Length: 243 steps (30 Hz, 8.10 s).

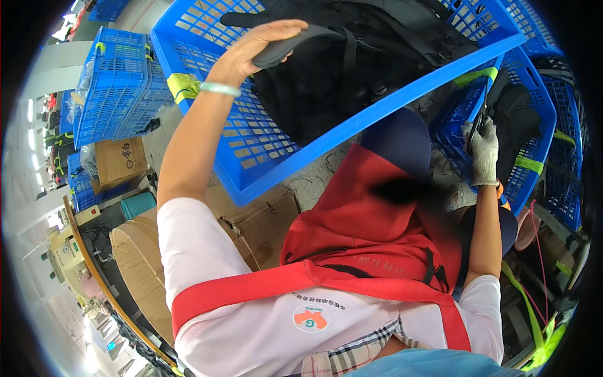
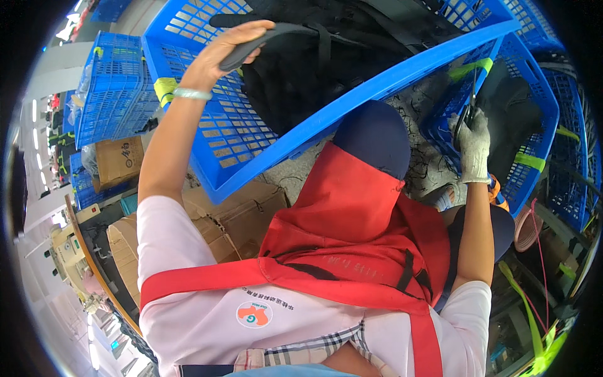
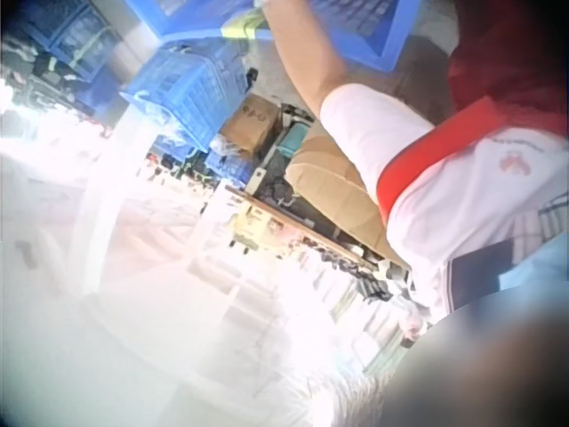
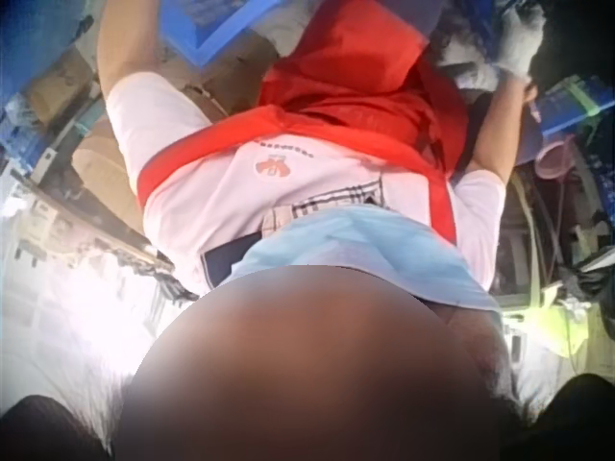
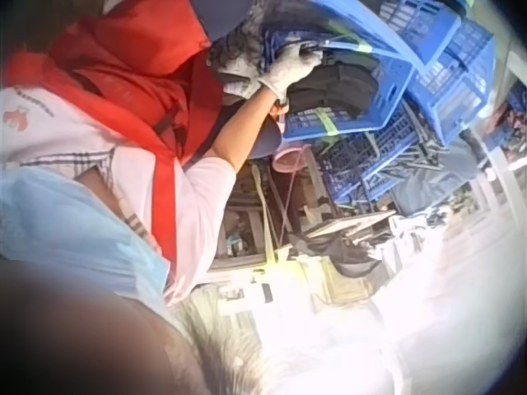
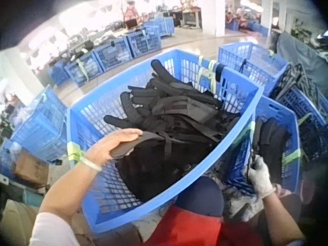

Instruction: Trimming excess material from black padded straps using scissors at a workstation.

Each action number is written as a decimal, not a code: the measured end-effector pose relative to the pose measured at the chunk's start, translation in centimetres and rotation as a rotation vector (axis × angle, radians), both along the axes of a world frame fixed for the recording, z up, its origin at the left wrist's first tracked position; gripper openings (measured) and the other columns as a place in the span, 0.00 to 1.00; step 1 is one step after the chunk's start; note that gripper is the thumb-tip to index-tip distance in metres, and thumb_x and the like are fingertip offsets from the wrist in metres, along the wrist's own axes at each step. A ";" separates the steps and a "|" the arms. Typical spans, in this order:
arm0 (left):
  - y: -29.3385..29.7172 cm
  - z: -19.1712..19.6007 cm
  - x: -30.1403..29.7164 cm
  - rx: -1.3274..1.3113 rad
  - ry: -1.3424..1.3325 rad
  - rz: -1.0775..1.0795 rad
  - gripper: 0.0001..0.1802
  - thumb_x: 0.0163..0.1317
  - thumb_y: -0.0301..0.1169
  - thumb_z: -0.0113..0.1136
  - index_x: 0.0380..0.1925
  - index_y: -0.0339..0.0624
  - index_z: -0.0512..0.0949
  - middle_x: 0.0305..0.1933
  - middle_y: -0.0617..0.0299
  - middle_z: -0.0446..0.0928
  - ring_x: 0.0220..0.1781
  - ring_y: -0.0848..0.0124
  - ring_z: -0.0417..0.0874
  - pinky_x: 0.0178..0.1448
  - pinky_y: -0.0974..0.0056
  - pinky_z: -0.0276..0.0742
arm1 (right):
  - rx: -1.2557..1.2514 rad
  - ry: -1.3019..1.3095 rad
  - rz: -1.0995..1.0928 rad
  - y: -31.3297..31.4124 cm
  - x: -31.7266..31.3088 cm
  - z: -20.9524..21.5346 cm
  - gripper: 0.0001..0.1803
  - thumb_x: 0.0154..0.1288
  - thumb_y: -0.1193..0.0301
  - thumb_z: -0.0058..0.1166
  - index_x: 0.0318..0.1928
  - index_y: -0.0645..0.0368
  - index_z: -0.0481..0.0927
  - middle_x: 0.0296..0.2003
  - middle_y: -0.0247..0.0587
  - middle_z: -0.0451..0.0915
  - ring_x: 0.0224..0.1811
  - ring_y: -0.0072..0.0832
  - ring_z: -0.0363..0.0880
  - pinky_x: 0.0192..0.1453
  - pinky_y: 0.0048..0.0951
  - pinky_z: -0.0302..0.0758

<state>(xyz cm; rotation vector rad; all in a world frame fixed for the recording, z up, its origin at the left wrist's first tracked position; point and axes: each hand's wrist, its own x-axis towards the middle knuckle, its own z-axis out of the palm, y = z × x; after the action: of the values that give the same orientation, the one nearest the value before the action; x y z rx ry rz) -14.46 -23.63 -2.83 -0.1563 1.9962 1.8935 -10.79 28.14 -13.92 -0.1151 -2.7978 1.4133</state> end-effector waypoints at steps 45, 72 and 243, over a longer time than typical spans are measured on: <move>18.8 2.3 16.6 0.557 0.283 0.395 0.12 0.68 0.31 0.55 0.47 0.35 0.75 0.48 0.55 0.80 0.45 0.65 0.84 0.45 0.63 0.82 | -0.225 0.165 0.282 -13.6 12.6 15.9 0.31 0.46 0.64 0.74 0.48 0.62 0.73 0.36 0.39 0.78 0.38 0.30 0.79 0.44 0.29 0.76; 21.6 0.8 19.6 0.698 0.037 0.135 0.14 0.61 0.19 0.61 0.47 0.40 0.74 0.47 0.58 0.79 0.49 0.65 0.82 0.53 0.57 0.82 | -1.224 -0.328 0.210 -5.2 19.3 10.0 0.14 0.64 0.71 0.61 0.45 0.62 0.72 0.36 0.38 0.78 0.36 0.22 0.79 0.39 0.21 0.77; 23.3 -1.1 21.0 0.904 -0.053 0.085 0.12 0.59 0.20 0.64 0.44 0.40 0.79 0.43 0.63 0.82 0.45 0.69 0.82 0.55 0.63 0.78 | 0.222 0.125 0.342 -5.9 23.1 9.9 0.25 0.60 0.63 0.59 0.54 0.61 0.72 0.39 0.57 0.80 0.43 0.54 0.78 0.44 0.47 0.75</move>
<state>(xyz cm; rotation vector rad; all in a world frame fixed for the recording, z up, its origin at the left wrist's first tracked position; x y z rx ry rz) 6.53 -0.29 -3.95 -0.0361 0.9486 2.5970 12.32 22.21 -3.99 0.4552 -2.9414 1.0941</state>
